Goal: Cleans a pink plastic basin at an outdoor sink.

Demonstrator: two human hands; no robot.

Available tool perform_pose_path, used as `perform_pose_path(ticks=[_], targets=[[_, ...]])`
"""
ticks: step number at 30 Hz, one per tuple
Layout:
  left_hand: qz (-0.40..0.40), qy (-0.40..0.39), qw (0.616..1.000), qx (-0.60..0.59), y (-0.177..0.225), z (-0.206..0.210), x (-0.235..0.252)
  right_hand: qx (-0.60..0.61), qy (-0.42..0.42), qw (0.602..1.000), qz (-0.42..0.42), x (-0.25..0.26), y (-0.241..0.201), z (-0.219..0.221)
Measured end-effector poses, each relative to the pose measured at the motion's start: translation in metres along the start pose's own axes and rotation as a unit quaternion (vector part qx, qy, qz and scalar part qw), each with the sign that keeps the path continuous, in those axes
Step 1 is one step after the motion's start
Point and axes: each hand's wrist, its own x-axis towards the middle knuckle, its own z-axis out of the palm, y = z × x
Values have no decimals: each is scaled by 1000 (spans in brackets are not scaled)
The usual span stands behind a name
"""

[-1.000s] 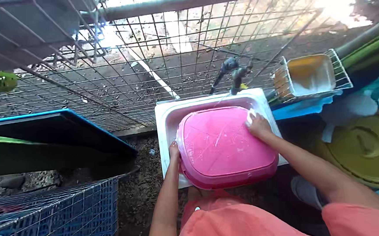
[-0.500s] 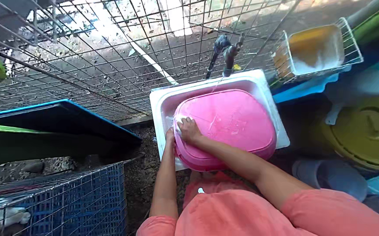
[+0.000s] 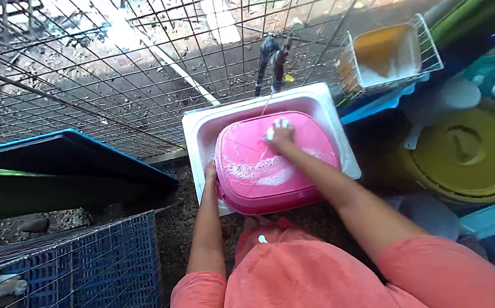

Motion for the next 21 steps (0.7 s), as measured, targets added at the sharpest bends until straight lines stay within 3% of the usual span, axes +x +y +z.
perform_pose_path(ticks=[2,4,6,9,13,16,18,21], targets=[[2,3,1000,-9,5,0,-7,25,-2,996,-83,-17,-80,37],[5,-4,1000,-3,6,-1,-9,77,-79,984,-142,-60,-148,40],[5,-15,1000,14,1,-3,-7,94,-173,965,-171,-97,-171,24],[-3,-9,1000,3,-4,-2,-2,85,-192,947,-245,-141,-123,9],[-7,-14,1000,-11,-5,-2,1,55,15,953,-299,-173,40,-14],[-2,-12,1000,-18,7,-1,-9,9,55,962,-266,-168,146,-45],[-6,-2,1000,2,12,1,-14,12,58,968,-243,-170,160,-46],[-1,9,999,36,4,2,-8,3,25,969,-245,-183,78,-28]])
